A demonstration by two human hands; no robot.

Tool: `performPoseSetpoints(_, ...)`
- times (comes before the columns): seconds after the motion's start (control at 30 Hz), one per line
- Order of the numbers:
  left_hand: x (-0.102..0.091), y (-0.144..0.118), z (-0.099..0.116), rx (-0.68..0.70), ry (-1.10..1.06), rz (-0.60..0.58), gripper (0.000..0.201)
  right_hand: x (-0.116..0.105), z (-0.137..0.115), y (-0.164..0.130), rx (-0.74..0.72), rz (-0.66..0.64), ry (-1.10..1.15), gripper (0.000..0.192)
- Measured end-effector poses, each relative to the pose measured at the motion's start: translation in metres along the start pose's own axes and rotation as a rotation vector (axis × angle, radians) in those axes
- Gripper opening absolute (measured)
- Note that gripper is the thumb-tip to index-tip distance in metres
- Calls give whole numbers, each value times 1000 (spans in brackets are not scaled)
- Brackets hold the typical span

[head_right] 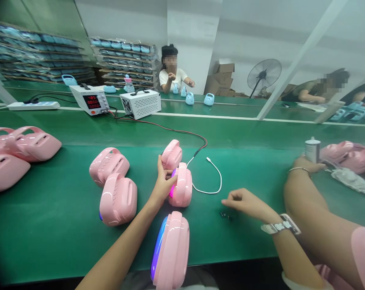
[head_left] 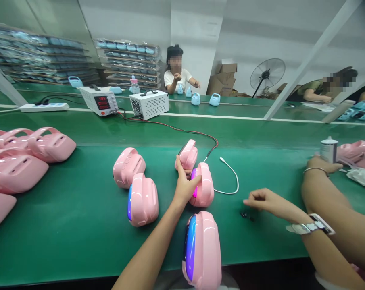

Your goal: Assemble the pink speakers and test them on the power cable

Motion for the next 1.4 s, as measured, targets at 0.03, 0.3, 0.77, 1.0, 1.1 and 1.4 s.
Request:
performPoseSetpoints(0.03, 0, 0, 1, -7, 2, 2, 109, -1, -13, 6, -33, 43, 77, 47)
performPoseSetpoints(0.3, -2, 0, 7, -44, 8, 22, 110, 26, -115, 98, -184, 284, 590, 41)
performPoseSetpoints(0.77, 0, -5, 8, -49, -13, 9, 109, 80, -155, 158, -69, 195, 811, 41)
performPoseSetpoints(1.0, 0, -6, 7, -73, 27, 17, 111, 80, -156, 154, -60, 175, 838, 45)
performPoseSetpoints(1.1, 0, -6, 9, -84, 15, 15, 113, 82, -157, 152, -52, 168, 846, 46)
performPoseSetpoints(1.4, 1, -8, 6, -87, 50, -2, 114, 81, -159, 148, -1, 173, 822, 49)
Point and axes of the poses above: each hand's wrist, its own y-axis towards the middle knuckle, its own x-axis out of the palm, z = x × y, the point moved 6 cm from there along y, towards the middle knuckle, and after that the axes turned 14 degrees about z, right-handed, at the moved point
